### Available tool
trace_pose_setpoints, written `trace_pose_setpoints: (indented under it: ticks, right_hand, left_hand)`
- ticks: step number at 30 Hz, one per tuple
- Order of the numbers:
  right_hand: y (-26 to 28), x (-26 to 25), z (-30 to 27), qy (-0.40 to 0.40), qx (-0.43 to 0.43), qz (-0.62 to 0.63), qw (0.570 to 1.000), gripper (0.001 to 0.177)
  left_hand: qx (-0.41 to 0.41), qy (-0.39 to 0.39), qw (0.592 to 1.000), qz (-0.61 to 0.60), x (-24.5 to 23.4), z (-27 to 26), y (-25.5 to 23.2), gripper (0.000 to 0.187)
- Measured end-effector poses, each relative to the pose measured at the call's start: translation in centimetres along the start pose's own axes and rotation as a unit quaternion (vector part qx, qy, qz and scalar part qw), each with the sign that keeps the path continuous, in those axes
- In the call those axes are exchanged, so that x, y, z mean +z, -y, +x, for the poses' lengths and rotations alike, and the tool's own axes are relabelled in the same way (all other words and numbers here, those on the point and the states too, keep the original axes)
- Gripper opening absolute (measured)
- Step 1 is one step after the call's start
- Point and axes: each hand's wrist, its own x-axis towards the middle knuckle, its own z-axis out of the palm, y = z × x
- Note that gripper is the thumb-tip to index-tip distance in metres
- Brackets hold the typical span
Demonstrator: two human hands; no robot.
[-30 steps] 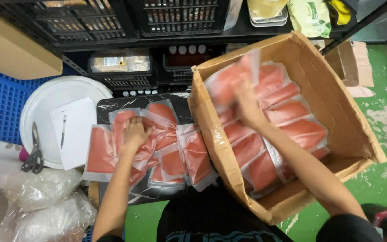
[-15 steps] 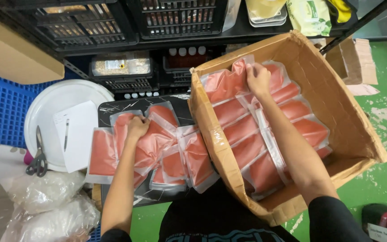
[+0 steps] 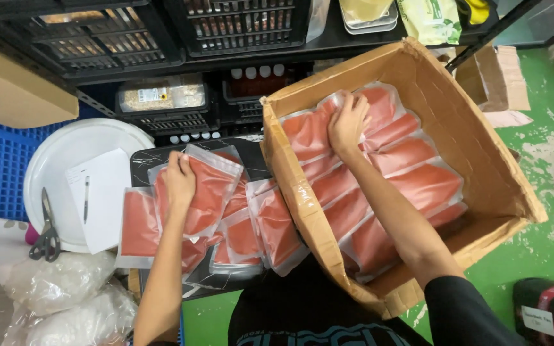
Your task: The person transfers sealed red pouches from a table into a cardboard box, writes on a document, and then sorts sealed bags of dark small items from several boxes into a single large cardboard box.
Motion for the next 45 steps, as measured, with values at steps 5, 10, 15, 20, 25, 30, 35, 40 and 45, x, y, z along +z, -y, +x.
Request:
trace_pose_setpoints:
  ticks: [5, 10, 15, 20, 25, 30, 35, 40, 45]
  right_hand:
    - [6.8, -6.0, -0.3, -0.014, -0.118, 0.222, 0.968, 0.033]
    - [15.9, -16.4, -3.4, 0.299, -0.196, 0.562, 0.746, 0.055]
    - [14.4, -22.9, -2.8, 0.205, -0.099, 0.490, 0.842, 0.019]
    - [-3.1, -15.4, -0.2, 0.247, 0.162, 0.567, 0.769, 0.018]
    - [-17.3, -5.4, -2.6, 0.341, 0.138, 0.089, 0.926, 0.031]
    - [-20.8, -2.9, -1.3, 0.315, 0.041, -0.025, 0.948, 0.028]
    - [-16.4, -4.8, -1.2, 0.324, 0.067, -0.002, 0.944, 0.026]
    - [-13.0, -6.4, -2.0, 0.393, 0.054, 0.061, 0.916, 0.036]
    - [-12.0, -9.0, -2.0, 0.366, 0.005, 0.005, 0.931, 0.036]
  left_hand:
    - [0.088, -0.138, 0.981, -0.103, -5.9, -3.0, -8.6, 0.011]
    - [0.180, -0.207, 0.944, -0.185, -9.9, -5.5, -17.9, 0.009]
    - [0.344, -0.021, 0.896, -0.279, -11.8, -5.3, -23.6, 0.013]
    - [0.294, 0.122, 0.897, -0.307, -9.6, -4.1, -20.1, 0.017]
    - [0.212, 0.194, 0.957, -0.044, -3.0, -3.7, -11.9, 0.021]
    - [0.193, 0.385, 0.902, -0.001, -1.4, -9.1, -10.1, 0.041]
    - [0.198, 0.375, 0.905, 0.009, -0.6, -8.9, -10.6, 0.043]
    - [0.261, 0.412, 0.872, 0.034, 3.6, -6.2, -9.1, 0.047]
    - [0.289, 0.392, 0.874, 0.017, 1.5, -7.0, -10.3, 0.015]
